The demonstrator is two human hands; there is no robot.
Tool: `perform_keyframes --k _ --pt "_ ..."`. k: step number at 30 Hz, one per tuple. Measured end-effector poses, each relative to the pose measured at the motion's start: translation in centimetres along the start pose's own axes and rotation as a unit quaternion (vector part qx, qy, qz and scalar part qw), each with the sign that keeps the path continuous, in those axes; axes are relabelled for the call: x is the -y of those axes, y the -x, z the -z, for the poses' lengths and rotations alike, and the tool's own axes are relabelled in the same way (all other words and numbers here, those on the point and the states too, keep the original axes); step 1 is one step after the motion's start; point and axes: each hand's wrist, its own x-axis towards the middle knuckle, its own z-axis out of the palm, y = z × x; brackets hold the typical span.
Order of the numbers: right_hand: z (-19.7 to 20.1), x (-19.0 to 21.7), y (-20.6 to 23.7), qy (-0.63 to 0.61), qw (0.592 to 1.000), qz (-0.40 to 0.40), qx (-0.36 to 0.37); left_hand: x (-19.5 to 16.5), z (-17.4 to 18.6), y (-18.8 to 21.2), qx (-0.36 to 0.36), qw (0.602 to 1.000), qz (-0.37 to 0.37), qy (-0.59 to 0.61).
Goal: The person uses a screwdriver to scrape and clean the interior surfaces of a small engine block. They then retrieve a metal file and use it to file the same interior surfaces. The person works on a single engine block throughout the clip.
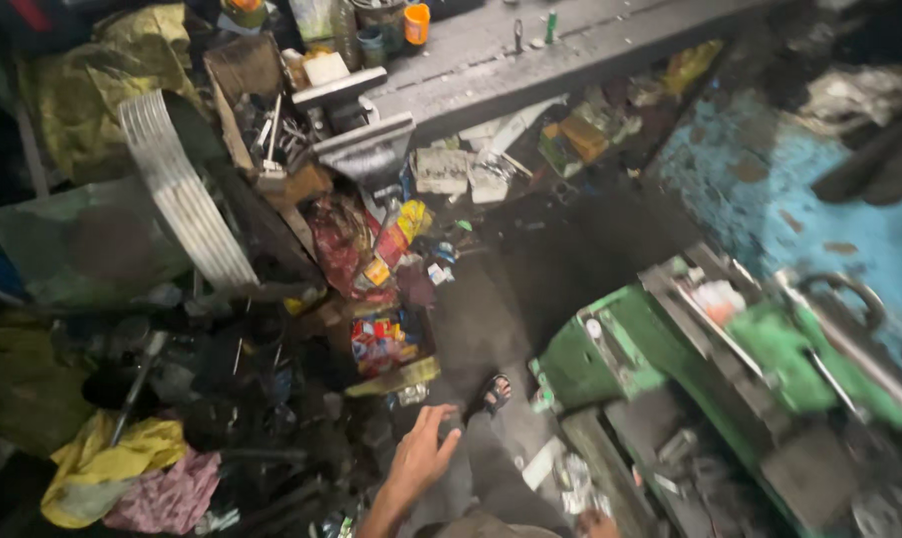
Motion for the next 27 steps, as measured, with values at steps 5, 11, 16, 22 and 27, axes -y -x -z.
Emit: perform_keyframes --k 5,11,16,22,27 --pt "0.9 12.8 -9.5 0.047 0.998 -0.006 0.042 -1.3 -0.8 -13.6 0.021 0.999 0.027 -0.005" --pt "1.2 28.7 -17.4 0.097 0.992 0.026 0.077 -6.3 -1.8 -28.1 0.089 0.995 0.032 -0.011" --pt "2.2 34.9 -20.9 0.064 0.992 0.083 0.070 -9.3 -0.7 -39.1 0.060 0.990 -0.120 -0.050" --pt "4.2 48.1 -29.2 -0.070 0.975 0.187 0.098 -11.2 -0.8 -49.0 0.032 0.995 -0.065 0.075" --pt "4.5 57.9 -34.7 -0.138 0.946 0.216 0.198 -9.1 -2.5 -58.9 0.017 0.977 -0.022 0.210"
